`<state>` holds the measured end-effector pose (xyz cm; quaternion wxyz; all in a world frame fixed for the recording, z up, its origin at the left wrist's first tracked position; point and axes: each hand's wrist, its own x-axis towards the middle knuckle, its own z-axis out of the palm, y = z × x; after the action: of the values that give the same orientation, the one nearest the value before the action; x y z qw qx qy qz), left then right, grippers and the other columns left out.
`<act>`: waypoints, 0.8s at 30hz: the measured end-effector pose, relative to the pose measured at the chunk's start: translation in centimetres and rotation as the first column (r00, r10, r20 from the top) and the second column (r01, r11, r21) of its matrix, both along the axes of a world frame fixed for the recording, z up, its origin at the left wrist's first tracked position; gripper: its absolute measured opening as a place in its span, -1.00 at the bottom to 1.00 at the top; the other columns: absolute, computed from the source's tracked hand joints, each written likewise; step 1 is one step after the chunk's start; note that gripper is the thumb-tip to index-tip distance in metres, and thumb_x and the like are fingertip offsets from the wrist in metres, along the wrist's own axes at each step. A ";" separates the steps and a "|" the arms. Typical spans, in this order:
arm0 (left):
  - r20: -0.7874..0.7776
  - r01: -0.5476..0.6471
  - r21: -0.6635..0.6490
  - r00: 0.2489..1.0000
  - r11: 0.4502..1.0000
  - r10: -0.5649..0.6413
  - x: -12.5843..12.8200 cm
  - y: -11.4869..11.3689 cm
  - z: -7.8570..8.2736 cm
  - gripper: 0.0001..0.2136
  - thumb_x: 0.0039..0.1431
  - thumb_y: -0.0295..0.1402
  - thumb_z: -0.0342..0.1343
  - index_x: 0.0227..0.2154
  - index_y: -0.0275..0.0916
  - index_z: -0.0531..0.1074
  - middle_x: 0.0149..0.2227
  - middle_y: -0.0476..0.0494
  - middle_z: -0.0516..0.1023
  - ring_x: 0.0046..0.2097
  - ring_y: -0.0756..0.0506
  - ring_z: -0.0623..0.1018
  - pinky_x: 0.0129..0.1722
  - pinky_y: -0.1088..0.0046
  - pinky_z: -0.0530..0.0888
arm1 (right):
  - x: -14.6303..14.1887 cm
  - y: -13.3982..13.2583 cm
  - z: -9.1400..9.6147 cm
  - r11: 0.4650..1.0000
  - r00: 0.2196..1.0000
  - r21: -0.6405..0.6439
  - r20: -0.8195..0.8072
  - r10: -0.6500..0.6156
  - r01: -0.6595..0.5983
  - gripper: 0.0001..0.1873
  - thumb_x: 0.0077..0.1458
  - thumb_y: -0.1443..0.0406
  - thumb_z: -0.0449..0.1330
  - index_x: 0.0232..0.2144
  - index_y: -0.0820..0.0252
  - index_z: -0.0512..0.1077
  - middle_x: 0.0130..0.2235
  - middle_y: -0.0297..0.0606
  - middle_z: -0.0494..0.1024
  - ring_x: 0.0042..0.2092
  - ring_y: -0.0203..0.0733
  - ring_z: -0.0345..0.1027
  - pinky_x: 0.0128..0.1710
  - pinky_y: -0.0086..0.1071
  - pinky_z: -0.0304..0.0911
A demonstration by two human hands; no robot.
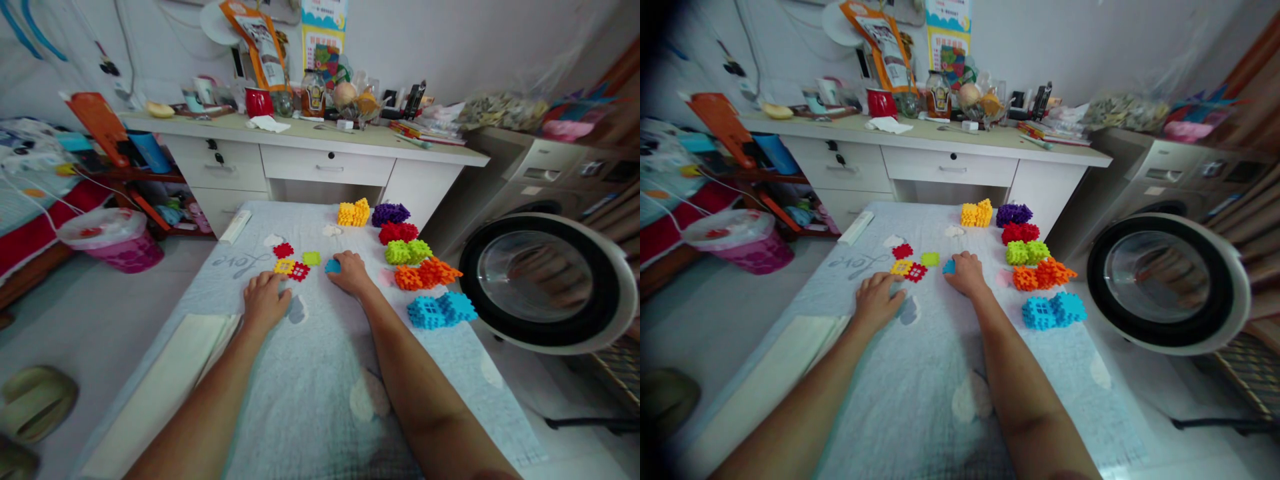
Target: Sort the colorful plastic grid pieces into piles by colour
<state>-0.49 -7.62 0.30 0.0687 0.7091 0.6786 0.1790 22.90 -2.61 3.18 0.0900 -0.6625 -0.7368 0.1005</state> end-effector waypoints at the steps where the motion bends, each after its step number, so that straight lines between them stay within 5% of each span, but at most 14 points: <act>1: 0.002 0.001 -0.001 1.000 1.000 -0.001 0.0 0.0 0.0 -0.65 0.20 -0.22 0.01 0.01 -0.11 0.48 0.08 -0.19 0.44 0.08 -0.27 0.38 0.03 0.15 0.31 | 0.0 0.1 0.1 1.000 1.000 -0.023 0.020 0.021 -0.021 -0.52 0.11 0.14 0.22 0.07 0.17 0.45 0.06 0.00 0.45 0.05 0.08 0.32 0.01 -0.18 0.21; 6: 0.002 0.000 -0.006 1.000 1.000 0.000 -0.1 0.0 -0.1 -0.65 0.21 -0.21 0.00 0.01 -0.10 0.47 0.09 -0.19 0.44 0.10 -0.27 0.37 0.03 0.15 0.30 | 0.7 -0.9 2.0 0.991 0.990 -0.079 0.083 0.117 -0.111 -0.50 0.06 0.24 0.25 0.06 0.29 0.45 0.02 0.05 0.46 0.02 0.05 0.35 0.02 -0.23 0.21; 12: -0.020 0.004 -0.007 1.000 1.000 -0.004 0.0 -0.1 0.1 -0.64 0.21 -0.21 -0.02 0.02 -0.11 0.47 0.08 -0.22 0.43 0.10 -0.29 0.38 0.04 0.12 0.31 | 5.3 -6.0 6.2 0.964 0.964 -0.027 -0.005 0.264 -0.264 -0.45 0.01 0.33 0.26 0.11 0.25 0.41 0.05 -0.05 0.45 0.07 -0.04 0.33 0.12 -0.25 0.17; 18: -0.041 0.003 -0.030 0.999 1.000 -0.004 0.2 -0.3 0.5 -0.61 0.22 -0.20 -0.04 0.04 -0.14 0.47 0.10 -0.25 0.43 0.11 -0.32 0.37 0.05 0.10 0.32 | 12.9 -11.1 9.3 0.984 0.976 -0.043 0.120 0.180 -0.176 -0.39 -0.03 0.37 0.23 0.13 0.13 0.40 0.14 -0.08 0.43 0.17 0.05 0.26 0.20 -0.12 0.11; 24: -0.039 0.006 -0.017 0.999 1.000 -0.006 0.1 -0.3 0.3 -0.61 0.22 -0.19 -0.04 0.04 -0.13 0.47 0.11 -0.22 0.43 0.11 -0.31 0.37 0.06 0.12 0.32 | 16.1 -13.7 9.5 0.987 0.954 -0.163 0.293 0.057 -0.009 -0.40 -0.04 0.35 0.22 0.11 0.03 0.43 0.15 -0.14 0.46 0.16 0.17 0.22 0.15 0.04 0.09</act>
<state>-0.39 -7.89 0.56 0.0618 0.7139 0.6791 0.1590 38.98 -16.30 12.66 -0.0768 -0.6628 -0.7424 0.0603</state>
